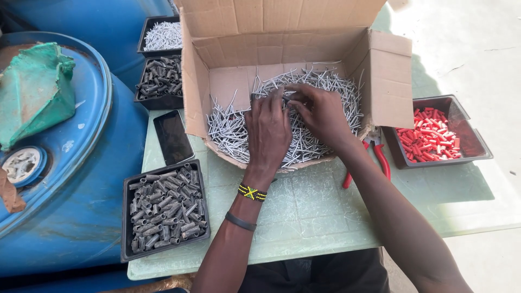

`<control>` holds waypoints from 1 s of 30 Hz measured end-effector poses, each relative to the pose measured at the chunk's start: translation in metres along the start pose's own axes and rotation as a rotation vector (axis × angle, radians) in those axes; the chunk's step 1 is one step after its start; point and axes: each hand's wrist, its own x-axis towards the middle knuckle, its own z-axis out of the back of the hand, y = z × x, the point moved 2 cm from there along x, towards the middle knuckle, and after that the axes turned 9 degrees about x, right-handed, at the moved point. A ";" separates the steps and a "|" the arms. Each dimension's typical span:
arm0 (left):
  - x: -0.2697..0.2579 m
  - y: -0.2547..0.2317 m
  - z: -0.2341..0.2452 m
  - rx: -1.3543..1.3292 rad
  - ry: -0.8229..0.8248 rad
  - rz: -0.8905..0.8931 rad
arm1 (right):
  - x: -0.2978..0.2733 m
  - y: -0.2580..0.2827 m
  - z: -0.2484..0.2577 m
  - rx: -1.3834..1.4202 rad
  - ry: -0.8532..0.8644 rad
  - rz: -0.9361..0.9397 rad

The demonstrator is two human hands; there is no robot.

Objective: Sorting and organizing metal nails and plastic wall anchors from a large box into smaller trays.

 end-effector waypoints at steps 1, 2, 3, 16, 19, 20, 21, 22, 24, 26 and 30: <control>-0.002 0.002 -0.003 0.002 0.005 0.006 | -0.001 -0.005 -0.001 0.004 0.006 -0.003; -0.004 0.003 -0.004 -0.001 -0.018 0.004 | -0.002 -0.009 -0.003 0.022 0.019 -0.013; -0.005 0.005 -0.005 -0.001 -0.044 0.001 | -0.001 -0.013 -0.005 0.041 0.032 -0.019; -0.004 0.019 -0.001 -0.381 -0.114 0.172 | -0.004 -0.007 0.000 0.014 -0.059 -0.054; -0.004 0.015 0.004 -0.373 -0.139 0.183 | -0.004 -0.004 0.000 -0.056 -0.045 0.013; -0.004 0.014 0.007 -0.378 -0.130 0.188 | -0.004 -0.004 -0.003 -0.076 -0.027 0.061; -0.005 0.012 0.010 -0.384 -0.120 0.194 | -0.005 -0.005 -0.005 -0.095 -0.009 0.107; -0.004 0.012 0.011 -0.383 -0.121 0.195 | -0.005 -0.004 -0.005 -0.095 -0.008 0.109; -0.004 0.012 0.012 -0.403 -0.108 0.203 | -0.007 -0.002 -0.004 -0.069 0.018 0.102; -0.004 0.010 0.015 -0.401 -0.117 0.184 | -0.005 0.006 0.000 -0.032 -0.009 0.097; -0.004 0.008 0.016 -0.419 -0.148 0.170 | -0.001 0.018 0.009 0.071 -0.067 0.031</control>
